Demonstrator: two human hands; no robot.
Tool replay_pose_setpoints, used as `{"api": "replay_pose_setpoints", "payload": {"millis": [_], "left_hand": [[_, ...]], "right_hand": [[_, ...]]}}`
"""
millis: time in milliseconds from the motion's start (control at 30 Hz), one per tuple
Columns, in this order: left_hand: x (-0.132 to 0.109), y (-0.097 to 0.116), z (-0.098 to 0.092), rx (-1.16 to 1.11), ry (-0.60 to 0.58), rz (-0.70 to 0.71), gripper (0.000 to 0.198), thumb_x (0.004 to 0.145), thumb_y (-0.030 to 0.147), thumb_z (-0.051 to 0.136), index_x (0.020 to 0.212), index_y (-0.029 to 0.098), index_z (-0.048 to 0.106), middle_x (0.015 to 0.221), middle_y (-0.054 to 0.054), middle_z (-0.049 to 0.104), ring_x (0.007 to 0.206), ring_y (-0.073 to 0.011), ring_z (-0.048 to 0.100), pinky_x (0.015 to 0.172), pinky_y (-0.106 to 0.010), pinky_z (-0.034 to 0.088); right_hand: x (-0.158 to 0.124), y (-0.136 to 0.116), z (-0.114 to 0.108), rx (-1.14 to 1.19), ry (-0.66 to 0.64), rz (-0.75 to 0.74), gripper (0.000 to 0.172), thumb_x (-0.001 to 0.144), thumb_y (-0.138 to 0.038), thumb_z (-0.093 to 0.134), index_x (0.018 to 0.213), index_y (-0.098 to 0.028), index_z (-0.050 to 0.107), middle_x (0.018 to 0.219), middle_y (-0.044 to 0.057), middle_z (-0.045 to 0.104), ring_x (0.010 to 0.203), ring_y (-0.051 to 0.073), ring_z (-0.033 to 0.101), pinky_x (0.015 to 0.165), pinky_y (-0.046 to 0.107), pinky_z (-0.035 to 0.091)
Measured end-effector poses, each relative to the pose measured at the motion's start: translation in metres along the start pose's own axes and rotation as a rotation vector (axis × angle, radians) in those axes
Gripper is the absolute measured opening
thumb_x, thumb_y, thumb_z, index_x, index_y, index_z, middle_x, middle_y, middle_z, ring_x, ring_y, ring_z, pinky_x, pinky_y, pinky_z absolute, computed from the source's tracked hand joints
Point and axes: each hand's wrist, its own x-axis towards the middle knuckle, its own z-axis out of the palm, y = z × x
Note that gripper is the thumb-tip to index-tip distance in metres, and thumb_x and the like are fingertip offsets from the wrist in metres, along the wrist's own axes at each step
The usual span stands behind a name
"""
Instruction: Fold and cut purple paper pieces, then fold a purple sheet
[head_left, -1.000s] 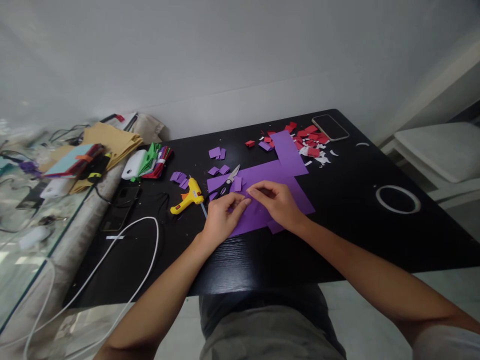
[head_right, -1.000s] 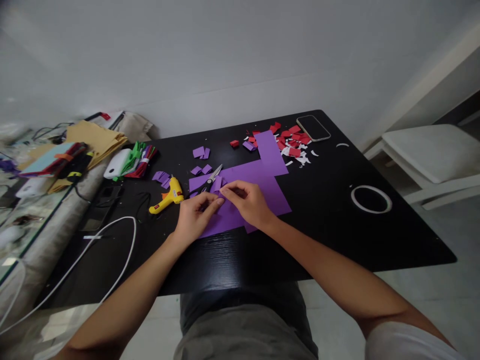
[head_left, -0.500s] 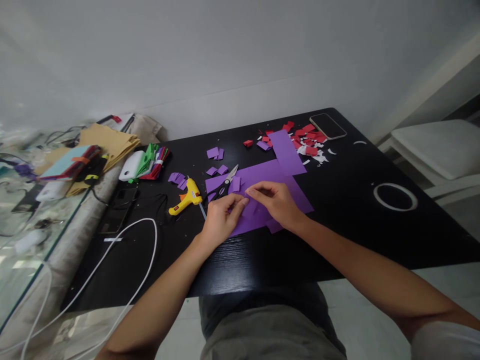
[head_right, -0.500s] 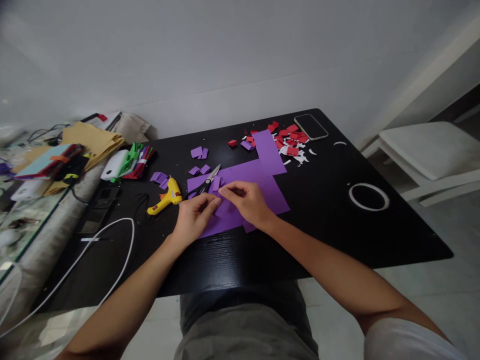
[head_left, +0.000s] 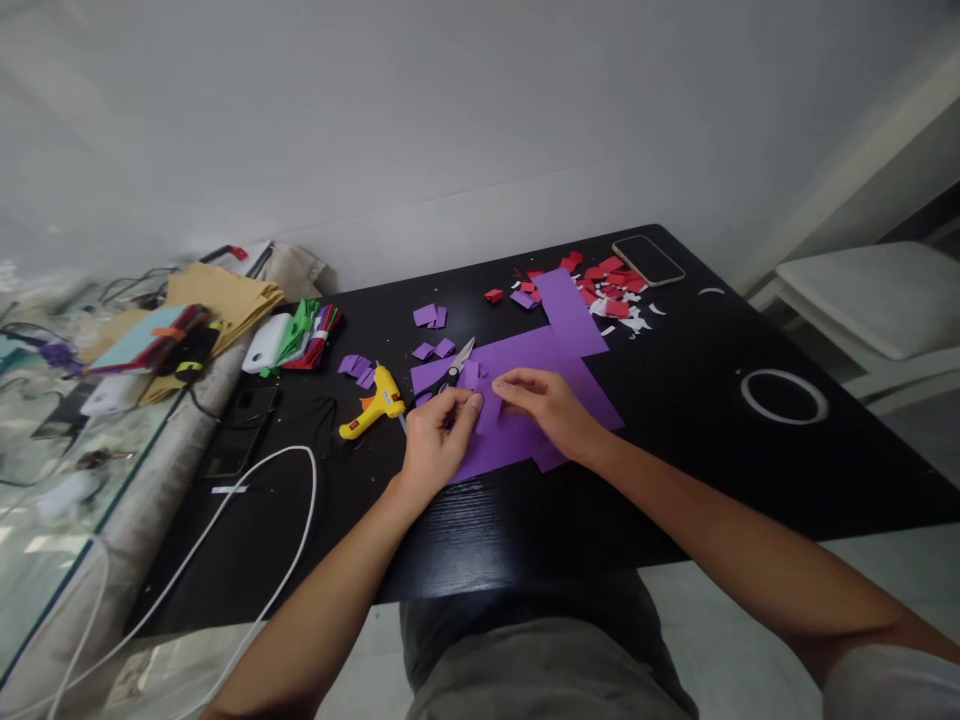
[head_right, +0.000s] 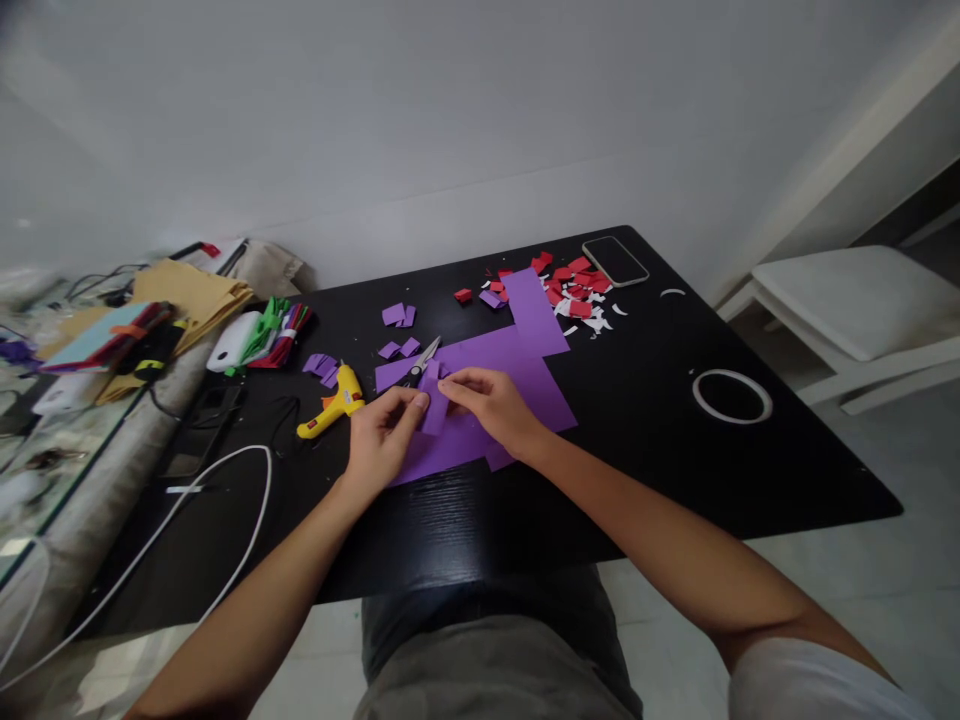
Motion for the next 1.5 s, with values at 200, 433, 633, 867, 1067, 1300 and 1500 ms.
{"api": "replay_pose_setpoints", "payload": {"millis": [200,433,633,867,1067,1300,1500], "left_hand": [[0.0000,-0.0020,0.0008,-0.067,0.020,-0.037,0.032,0.098,0.045,0.062,0.085,0.018,0.071,0.063,0.003,0.059,0.054,-0.0103,0.048,0.053,-0.023,0.038],[-0.0008,-0.0024,0.0027,-0.082,0.023,-0.034,0.030,0.099,0.044,0.062,0.086,0.018,0.070,0.065,0.003,0.058,0.056,-0.0106,0.048,0.055,-0.023,0.039],[0.0005,-0.0032,0.0003,-0.060,0.000,0.007,0.025,0.098,0.038,0.063,0.085,0.018,0.069,0.066,0.002,0.061,0.058,-0.0107,0.051,0.058,-0.023,0.041],[0.0054,-0.0080,-0.0012,-0.201,0.011,-0.007,0.022,0.095,0.040,0.069,0.095,0.018,0.071,0.082,-0.001,0.072,0.070,-0.0124,0.062,0.067,-0.023,0.048],[0.0059,-0.0043,0.0007,-0.241,0.043,-0.031,0.026,0.093,0.043,0.072,0.090,0.018,0.072,0.078,-0.001,0.071,0.068,-0.0129,0.060,0.064,-0.024,0.047],[0.0055,-0.0033,0.0007,-0.240,0.054,-0.045,0.026,0.093,0.043,0.072,0.089,0.018,0.073,0.076,-0.001,0.069,0.065,-0.0119,0.056,0.061,-0.023,0.044],[0.0053,-0.0051,0.0027,-0.295,0.025,-0.065,0.025,0.093,0.043,0.071,0.090,0.018,0.072,0.079,-0.001,0.070,0.068,-0.0126,0.058,0.064,-0.024,0.047]], "right_hand": [[-0.0007,0.0039,0.0017,-0.049,0.064,-0.092,0.030,0.075,-0.049,0.086,0.084,-0.022,0.078,0.079,0.001,0.076,0.073,0.017,0.071,0.076,0.033,0.061],[-0.0010,0.0051,0.0028,-0.090,0.097,-0.147,0.032,0.074,-0.050,0.087,0.086,-0.022,0.077,0.082,0.001,0.077,0.075,0.017,0.072,0.078,0.034,0.061],[-0.0024,0.0035,0.0025,-0.149,0.106,-0.194,0.030,0.075,-0.049,0.087,0.085,-0.022,0.077,0.083,0.003,0.078,0.078,0.019,0.072,0.077,0.034,0.060],[-0.0081,0.0053,0.0059,-0.304,0.062,-0.318,0.025,0.086,-0.047,0.078,0.084,-0.021,0.077,0.082,0.003,0.078,0.077,0.019,0.072,0.076,0.033,0.057],[-0.0094,0.0048,0.0064,-0.318,0.069,-0.320,0.022,0.086,-0.044,0.079,0.083,-0.022,0.078,0.079,0.002,0.077,0.073,0.018,0.070,0.072,0.031,0.055],[-0.0060,0.0049,0.0048,-0.242,0.042,-0.270,0.018,0.083,-0.041,0.080,0.081,-0.023,0.078,0.079,0.001,0.077,0.075,0.018,0.070,0.075,0.032,0.057],[-0.0046,0.0042,0.0048,-0.221,0.036,-0.277,0.019,0.084,-0.042,0.079,0.083,-0.023,0.078,0.083,0.002,0.077,0.079,0.019,0.071,0.078,0.033,0.058]]}}
